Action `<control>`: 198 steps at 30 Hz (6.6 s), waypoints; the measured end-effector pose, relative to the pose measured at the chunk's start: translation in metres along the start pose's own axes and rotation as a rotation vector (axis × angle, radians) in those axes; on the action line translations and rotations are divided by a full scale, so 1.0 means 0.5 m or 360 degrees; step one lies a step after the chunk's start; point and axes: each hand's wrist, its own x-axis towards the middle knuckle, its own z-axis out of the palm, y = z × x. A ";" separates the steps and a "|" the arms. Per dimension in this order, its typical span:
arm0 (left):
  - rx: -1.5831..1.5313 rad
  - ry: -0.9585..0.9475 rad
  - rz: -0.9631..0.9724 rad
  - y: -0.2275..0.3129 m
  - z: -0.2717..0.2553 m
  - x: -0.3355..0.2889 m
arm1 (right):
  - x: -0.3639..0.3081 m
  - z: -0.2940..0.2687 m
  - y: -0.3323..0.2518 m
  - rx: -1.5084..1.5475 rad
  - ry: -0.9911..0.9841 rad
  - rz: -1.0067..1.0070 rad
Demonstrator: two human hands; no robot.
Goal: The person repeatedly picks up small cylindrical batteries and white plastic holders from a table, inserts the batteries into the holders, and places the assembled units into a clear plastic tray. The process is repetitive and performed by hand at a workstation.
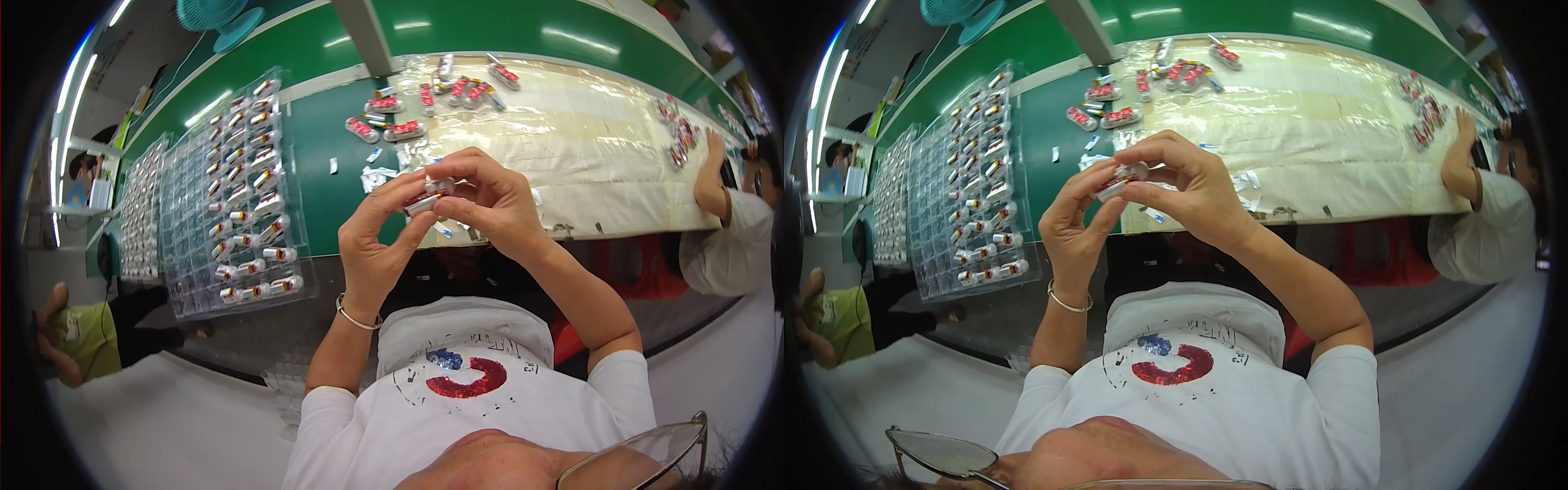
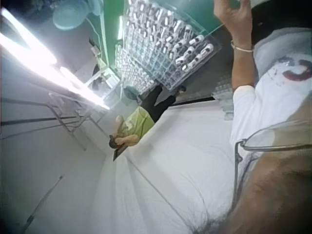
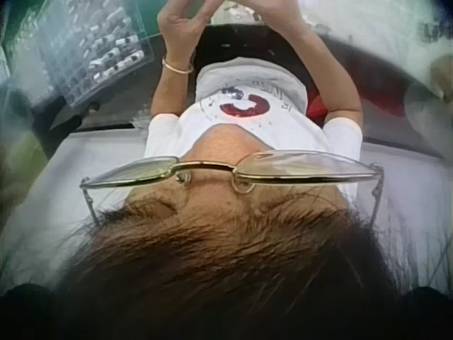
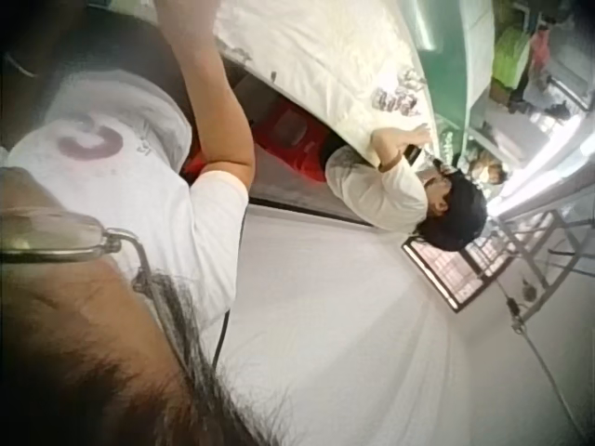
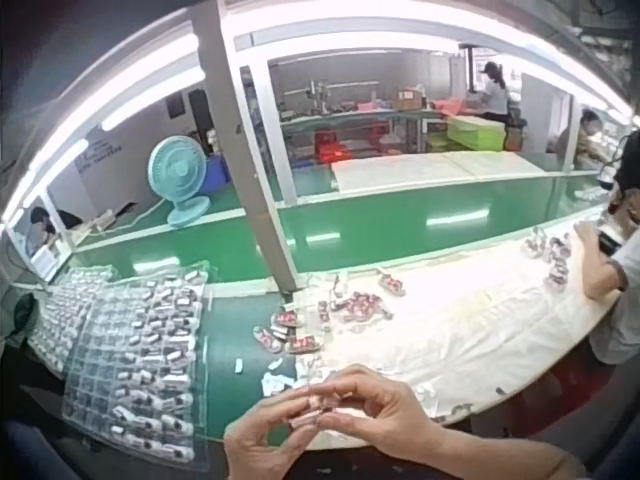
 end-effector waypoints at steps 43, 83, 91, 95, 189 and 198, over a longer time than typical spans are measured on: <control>0.1068 0.0352 -0.0510 0.015 -0.399 -0.089 | 0.167 -0.261 0.075 -0.1951 0.0528 0.0142; -0.0859 -0.0145 -0.1090 -0.029 0.014 0.032 | 0.039 -0.031 -0.094 -0.2160 -0.0520 -0.0882; -0.0787 -0.0106 -0.0969 -0.029 0.013 0.028 | 0.039 -0.023 -0.080 -0.1993 -0.0468 -0.0805; -0.0763 -0.0073 -0.1003 -0.024 0.012 0.030 | 0.038 -0.030 -0.076 -0.2022 -0.0479 -0.0853; -0.0415 -0.0021 -0.0851 -0.015 0.015 0.037 | 0.060 -0.029 -0.046 -0.1732 -0.0476 -0.0841; -0.0450 -0.0036 -0.0834 -0.018 0.009 0.033 | 0.055 -0.028 -0.046 -0.1812 -0.0476 -0.0848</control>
